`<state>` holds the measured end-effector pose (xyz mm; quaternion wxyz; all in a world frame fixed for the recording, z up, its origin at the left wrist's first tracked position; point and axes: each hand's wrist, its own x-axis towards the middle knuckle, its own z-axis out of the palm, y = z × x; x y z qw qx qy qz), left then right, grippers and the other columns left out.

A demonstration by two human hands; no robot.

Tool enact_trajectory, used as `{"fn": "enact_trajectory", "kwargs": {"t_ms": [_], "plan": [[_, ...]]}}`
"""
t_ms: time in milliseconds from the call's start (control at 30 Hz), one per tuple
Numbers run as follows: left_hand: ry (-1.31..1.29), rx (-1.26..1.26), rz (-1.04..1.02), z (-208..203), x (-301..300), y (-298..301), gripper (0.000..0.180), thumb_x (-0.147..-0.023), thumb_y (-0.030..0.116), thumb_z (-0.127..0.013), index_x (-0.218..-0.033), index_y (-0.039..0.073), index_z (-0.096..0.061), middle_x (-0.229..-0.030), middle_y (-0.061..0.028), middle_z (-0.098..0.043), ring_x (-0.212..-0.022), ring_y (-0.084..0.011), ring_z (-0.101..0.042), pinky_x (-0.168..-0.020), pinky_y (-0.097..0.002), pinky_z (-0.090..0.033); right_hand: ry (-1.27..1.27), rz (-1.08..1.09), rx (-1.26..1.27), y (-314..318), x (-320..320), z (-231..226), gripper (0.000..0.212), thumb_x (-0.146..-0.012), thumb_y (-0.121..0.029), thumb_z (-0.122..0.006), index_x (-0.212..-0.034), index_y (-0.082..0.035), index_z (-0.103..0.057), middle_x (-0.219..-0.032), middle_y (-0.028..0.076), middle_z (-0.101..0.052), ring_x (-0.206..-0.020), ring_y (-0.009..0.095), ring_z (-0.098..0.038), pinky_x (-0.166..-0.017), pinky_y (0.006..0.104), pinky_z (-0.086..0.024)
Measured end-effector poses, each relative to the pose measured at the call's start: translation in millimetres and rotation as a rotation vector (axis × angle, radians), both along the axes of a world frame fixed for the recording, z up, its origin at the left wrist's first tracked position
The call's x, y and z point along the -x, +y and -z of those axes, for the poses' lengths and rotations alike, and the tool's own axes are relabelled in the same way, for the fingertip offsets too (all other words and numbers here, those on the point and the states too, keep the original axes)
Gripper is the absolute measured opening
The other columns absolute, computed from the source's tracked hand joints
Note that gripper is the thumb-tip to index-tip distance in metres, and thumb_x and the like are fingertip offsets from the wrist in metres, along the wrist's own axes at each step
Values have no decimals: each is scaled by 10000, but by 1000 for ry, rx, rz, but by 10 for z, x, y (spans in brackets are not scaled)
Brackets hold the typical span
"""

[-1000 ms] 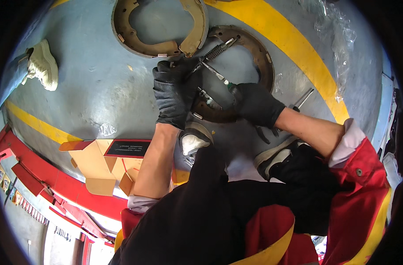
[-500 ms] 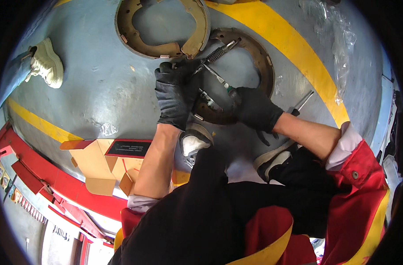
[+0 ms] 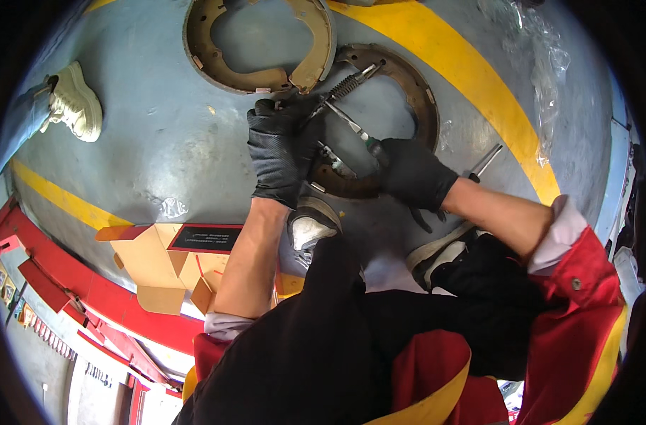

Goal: The person assembles brake shoes by attaching springs and hardware using pliers and a screwdriver. They handle multiple brake shoe components and tools on the floor, adjusting and securing parts throughout the process.

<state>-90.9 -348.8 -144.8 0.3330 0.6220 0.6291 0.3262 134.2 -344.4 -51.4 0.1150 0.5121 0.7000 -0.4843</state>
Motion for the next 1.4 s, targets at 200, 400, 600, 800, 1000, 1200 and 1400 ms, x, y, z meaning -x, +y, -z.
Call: {"fn": "enact_trajectory", "kwargs": {"t_ms": [200,400,600,800,1000,1200,1400], "plan": [[124,-12,20,28,10,-3,338,-787,198,-837,-1120,138,-828,-1026,-132,-731,-961,-345,-655,-871,-441,-541,-25,-439,100,423,-43,-48,418,-948,-380,-617,-1093,-6,-735,-982,275,-728,-894,417,-730,-824,497,-579],[70,-24,15,10,22,-32,345,-795,217,-809,-1133,148,-827,-1047,-145,-725,-1004,-346,-648,-905,-450,-533,-159,-482,312,630,271,-416,540,-1018,-429,-559,-1181,73,-672,-898,314,-685,-923,438,-697,-861,487,-532],[92,11,-4,-52,3,-23,360,-797,229,-816,-1147,144,-824,-1062,-152,-721,-1029,-341,-639,-925,-445,-522,36,-613,112,468,120,-321,609,-1020,-427,-559,-1282,120,-614,-855,284,-676,-914,434,-698,-832,479,-539],[113,-27,3,-67,-7,0,324,-806,217,-835,-1117,124,-830,-1047,-159,-721,-988,-349,-651,-902,-441,-534,-30,-608,119,489,106,-269,359,-976,-331,-612,-1212,-98,-748,-926,236,-712,-902,409,-713,-796,461,-564],[36,9,-4,-38,-5,0,314,-801,207,-843,-1100,114,-833,-1025,-161,-728,-998,-346,-656,-894,-440,-536,8,-759,-81,449,101,-110,244,-910,-268,-651,-1055,-167,-818,-977,200,-737,-916,384,-725,-811,449,-577],[89,-45,-6,-29,-8,-11,318,-795,202,-838,-1104,127,-833,-1027,-147,-738,-1010,-337,-652,-905,-443,-533,7,-758,-96,452,92,-74,230,-910,-274,-656,-1031,-164,-817,-968,199,-736,-915,387,-727,-805,454,-574],[96,-58,12,-38,2,-7,330,-791,193,-827,-1116,135,-828,-1054,-139,-735,-1027,-339,-641,-918,-445,-527,48,-583,-89,371,79,-70,211,-897,-232,-672,-963,-66,-785,-933,229,-715,-876,408,-715,-791,481,-569]]}}
